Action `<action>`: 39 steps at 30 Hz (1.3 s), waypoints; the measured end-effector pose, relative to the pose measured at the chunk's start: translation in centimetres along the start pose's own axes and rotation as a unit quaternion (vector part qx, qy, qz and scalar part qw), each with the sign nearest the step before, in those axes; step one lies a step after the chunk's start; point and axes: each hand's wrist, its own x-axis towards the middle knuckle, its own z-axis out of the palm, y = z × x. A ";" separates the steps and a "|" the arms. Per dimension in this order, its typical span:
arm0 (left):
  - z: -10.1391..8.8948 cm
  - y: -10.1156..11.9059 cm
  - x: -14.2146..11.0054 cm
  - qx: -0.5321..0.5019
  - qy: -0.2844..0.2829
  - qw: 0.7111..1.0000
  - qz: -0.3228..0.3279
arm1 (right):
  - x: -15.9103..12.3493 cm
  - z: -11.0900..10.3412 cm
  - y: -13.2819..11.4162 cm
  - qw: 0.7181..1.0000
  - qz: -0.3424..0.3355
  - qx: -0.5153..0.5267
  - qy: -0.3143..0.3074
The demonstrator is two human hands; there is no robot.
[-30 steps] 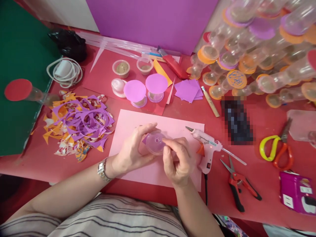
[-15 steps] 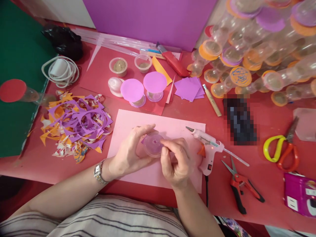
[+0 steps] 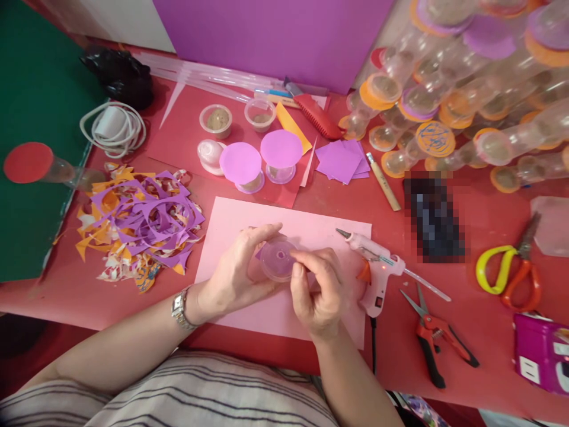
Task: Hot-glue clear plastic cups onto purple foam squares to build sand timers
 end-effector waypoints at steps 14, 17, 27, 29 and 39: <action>0.1 -0.1 0.0 0.013 0.013 1.000 0.009 | 0.0 0.0 0.0 1.000 -0.002 -0.002 -0.003; 0.2 -0.3 0.0 0.013 0.010 1.000 0.010 | 0.0 0.0 0.0 1.000 -0.001 -0.002 -0.002; 0.2 -0.3 0.2 0.010 0.008 1.000 0.023 | 0.0 0.0 0.0 1.000 0.006 -0.003 -0.005; 0.3 -0.4 0.2 0.010 0.008 1.000 0.024 | 0.0 0.0 0.0 1.000 0.004 -0.007 -0.003; 0.2 -0.4 0.1 0.012 0.004 1.000 0.026 | -0.1 0.1 0.3 1.000 -0.003 -0.016 0.007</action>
